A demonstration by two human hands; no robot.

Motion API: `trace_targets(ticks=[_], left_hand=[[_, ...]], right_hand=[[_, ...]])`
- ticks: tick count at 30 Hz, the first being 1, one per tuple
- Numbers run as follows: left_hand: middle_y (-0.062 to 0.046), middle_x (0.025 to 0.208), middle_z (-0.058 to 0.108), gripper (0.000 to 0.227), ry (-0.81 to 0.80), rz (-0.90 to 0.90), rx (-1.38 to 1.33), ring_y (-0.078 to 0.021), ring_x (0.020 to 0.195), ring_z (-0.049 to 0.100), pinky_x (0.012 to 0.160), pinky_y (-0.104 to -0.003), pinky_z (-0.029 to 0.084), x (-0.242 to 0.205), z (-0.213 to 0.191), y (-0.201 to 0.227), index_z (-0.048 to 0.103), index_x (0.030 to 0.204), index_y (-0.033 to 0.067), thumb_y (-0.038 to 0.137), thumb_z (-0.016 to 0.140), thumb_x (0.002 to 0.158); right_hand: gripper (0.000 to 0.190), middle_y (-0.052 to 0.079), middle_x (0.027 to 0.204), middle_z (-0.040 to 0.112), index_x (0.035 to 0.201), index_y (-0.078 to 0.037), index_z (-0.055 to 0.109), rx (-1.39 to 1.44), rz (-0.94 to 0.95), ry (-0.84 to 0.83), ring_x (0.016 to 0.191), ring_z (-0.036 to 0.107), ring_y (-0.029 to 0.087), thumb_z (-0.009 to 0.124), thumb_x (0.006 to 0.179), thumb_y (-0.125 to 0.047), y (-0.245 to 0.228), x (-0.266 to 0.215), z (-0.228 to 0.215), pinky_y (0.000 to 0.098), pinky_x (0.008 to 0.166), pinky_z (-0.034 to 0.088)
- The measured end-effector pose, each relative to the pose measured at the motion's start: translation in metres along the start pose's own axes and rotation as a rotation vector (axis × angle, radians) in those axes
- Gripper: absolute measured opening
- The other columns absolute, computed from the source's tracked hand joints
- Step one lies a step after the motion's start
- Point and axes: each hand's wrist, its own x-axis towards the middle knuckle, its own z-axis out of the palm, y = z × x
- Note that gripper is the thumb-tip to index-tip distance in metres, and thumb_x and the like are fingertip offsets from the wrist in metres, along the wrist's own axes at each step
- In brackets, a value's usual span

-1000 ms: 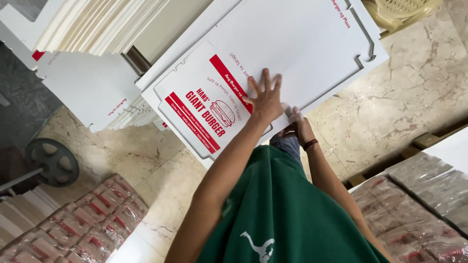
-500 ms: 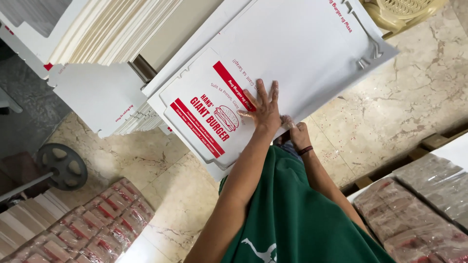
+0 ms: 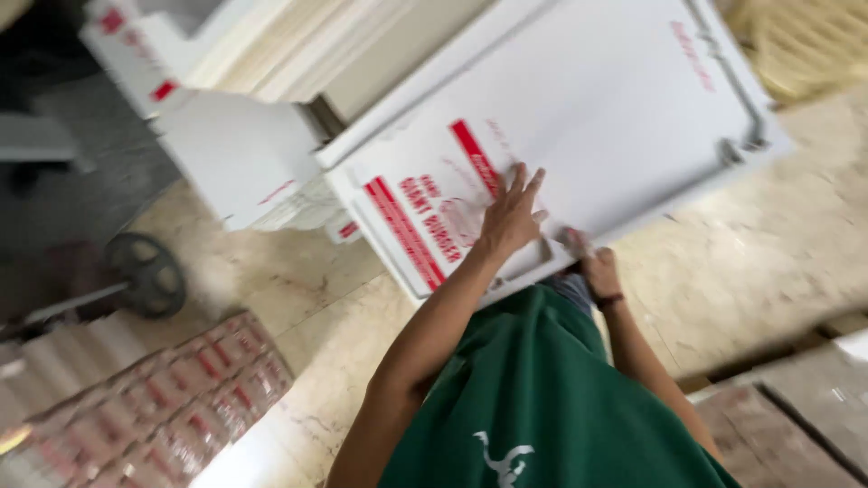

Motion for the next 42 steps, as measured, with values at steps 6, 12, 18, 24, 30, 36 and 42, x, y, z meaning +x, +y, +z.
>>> trace_targets(ticks=[6,12,18,24,30,36,42], left_hand=[[-0.028,0.169,0.020,0.090,0.566,-0.452,0.050,-0.0472,0.153,0.023,0.118,-0.073,0.013,-0.121,-0.065,-0.123,0.029,0.160,-0.0037,0.042,0.072,0.096],[-0.025,0.164,0.031,0.106,0.285,-0.825,-1.230,-0.0573,0.141,0.036,0.108,-0.070,0.039,-0.176,-0.063,-0.163,0.018,0.165,0.0066,0.052,0.075,0.089],[-0.012,0.130,0.071,0.052,0.276,-0.946,-1.167,-0.0339,0.113,0.068,0.089,-0.050,0.060,-0.184,-0.068,-0.131,0.063,0.139,0.0093,0.028,0.070,0.091],[-0.010,0.116,0.076,0.039,0.320,-1.072,-1.056,-0.0294,0.104,0.070,0.079,-0.047,0.059,-0.178,-0.070,-0.125,0.075,0.123,0.0113,0.028,0.077,0.088],[-0.012,0.134,0.067,0.061,0.292,-1.172,-1.079,-0.0345,0.118,0.064,0.089,-0.051,0.055,-0.179,-0.048,-0.116,0.060,0.144,0.0225,0.052,0.061,0.091],[-0.018,0.131,0.068,0.078,0.080,-1.169,-0.680,-0.0333,0.113,0.067,0.085,-0.049,0.062,-0.183,-0.048,-0.112,0.063,0.139,0.0121,0.071,0.044,0.092],[-0.015,0.113,0.076,0.067,0.247,-1.189,-0.660,-0.0321,0.104,0.067,0.086,-0.048,0.055,-0.182,-0.043,-0.113,0.074,0.127,0.0113,0.064,0.059,0.089]], right_hand=[[0.069,0.038,0.084,0.063,0.111,0.018,0.061,0.635,0.445,0.051,0.065,0.069,0.048,0.060,0.111,-0.051,-0.061,0.000,-0.005,0.0552,0.058,0.062],[0.062,0.031,0.061,0.071,0.073,0.014,0.078,-0.093,0.583,-0.025,0.067,0.070,0.040,0.070,0.090,-0.045,-0.069,0.025,-0.123,0.0446,0.070,0.053],[0.049,0.022,0.128,0.056,0.132,-0.013,0.068,-0.593,0.124,0.723,0.122,0.051,0.040,0.070,0.097,-0.047,-0.073,0.131,-0.207,0.0509,0.101,0.043],[0.055,0.028,0.125,0.066,0.141,-0.007,0.055,-0.774,0.578,0.265,0.108,0.065,0.047,0.048,0.102,-0.044,-0.107,0.181,-0.228,0.0555,0.088,0.055],[0.051,0.027,0.147,0.051,0.158,-0.009,0.038,-0.816,0.460,0.170,0.108,0.066,0.041,0.041,0.109,-0.024,-0.111,0.178,-0.237,0.0510,0.077,0.063],[0.070,0.024,0.099,0.076,0.160,-0.017,0.037,-0.579,0.454,0.008,0.068,0.073,0.026,0.059,0.099,-0.044,-0.161,0.191,-0.242,0.0482,0.079,0.061],[0.054,0.018,0.096,0.074,0.136,-0.015,0.066,-0.668,0.103,0.053,0.096,0.070,0.038,0.055,0.099,-0.053,-0.135,0.269,-0.240,0.0492,0.075,0.055]])
